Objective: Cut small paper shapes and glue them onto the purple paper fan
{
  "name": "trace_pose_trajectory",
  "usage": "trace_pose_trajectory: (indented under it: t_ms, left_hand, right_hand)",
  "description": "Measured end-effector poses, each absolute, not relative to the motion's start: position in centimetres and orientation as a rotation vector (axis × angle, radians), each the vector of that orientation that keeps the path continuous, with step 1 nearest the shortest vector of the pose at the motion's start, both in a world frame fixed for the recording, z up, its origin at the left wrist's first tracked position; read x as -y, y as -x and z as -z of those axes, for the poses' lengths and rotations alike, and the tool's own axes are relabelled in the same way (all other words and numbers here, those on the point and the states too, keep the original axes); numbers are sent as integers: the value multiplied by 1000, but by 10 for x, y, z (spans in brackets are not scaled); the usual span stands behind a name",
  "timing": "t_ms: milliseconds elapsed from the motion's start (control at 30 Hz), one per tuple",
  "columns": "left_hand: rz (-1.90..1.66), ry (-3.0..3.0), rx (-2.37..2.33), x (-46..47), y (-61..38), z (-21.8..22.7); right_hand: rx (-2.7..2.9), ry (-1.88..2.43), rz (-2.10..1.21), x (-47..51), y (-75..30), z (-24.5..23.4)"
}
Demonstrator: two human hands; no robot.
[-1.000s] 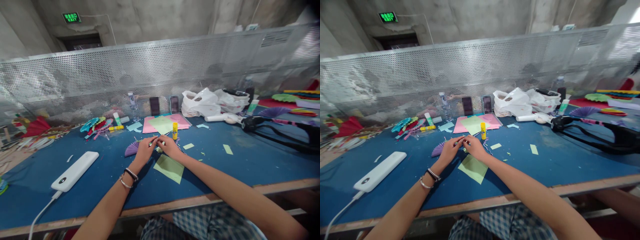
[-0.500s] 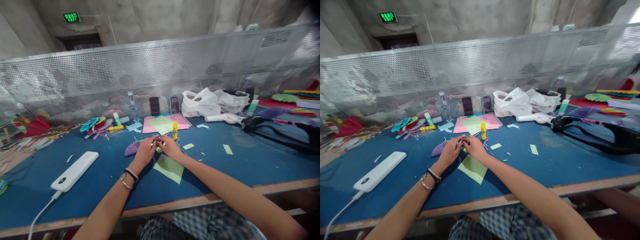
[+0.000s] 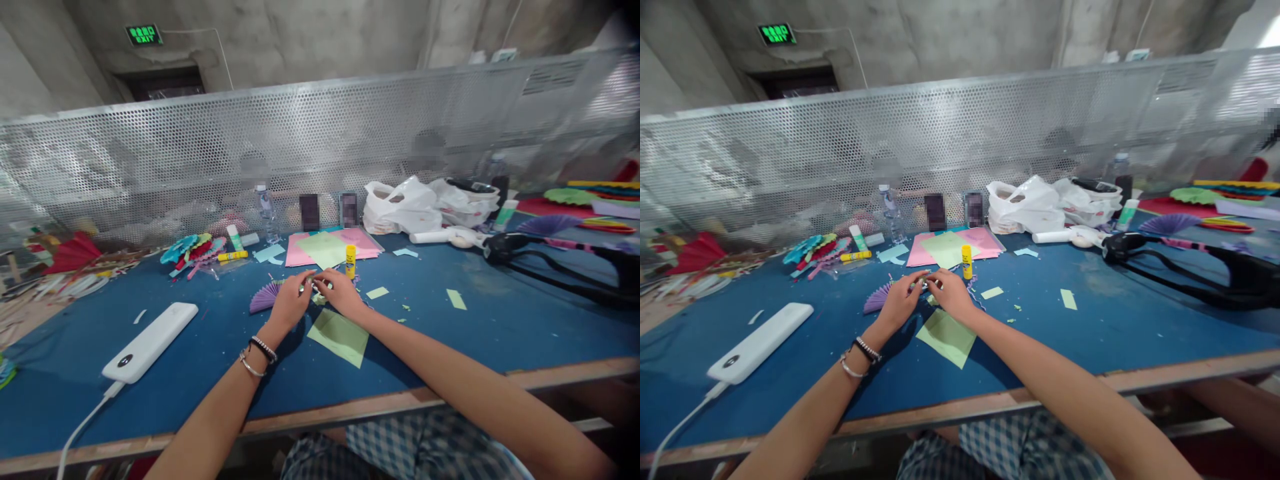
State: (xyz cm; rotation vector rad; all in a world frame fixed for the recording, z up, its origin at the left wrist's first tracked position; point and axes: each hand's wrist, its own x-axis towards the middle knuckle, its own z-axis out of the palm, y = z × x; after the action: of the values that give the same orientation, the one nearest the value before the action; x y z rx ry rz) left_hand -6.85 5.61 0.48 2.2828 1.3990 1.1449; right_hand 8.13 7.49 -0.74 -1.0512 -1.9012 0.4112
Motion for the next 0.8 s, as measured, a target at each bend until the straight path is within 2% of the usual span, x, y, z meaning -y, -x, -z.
trace_pose_trajectory:
  t_ms: [200, 533, 800]
  left_hand:
    - [-1191, -2050, -1421, -60, 71, -6]
    - [-1253, -1432, -1200, -62, 72, -8]
    - [-1263, -1342, -1266, -61, 72, -11]
  right_hand:
    - [1880, 992, -440, -75, -82, 6]
    - [1864, 967, -510, -76, -81, 6]
    - [1790, 874, -441, -72, -80, 5]
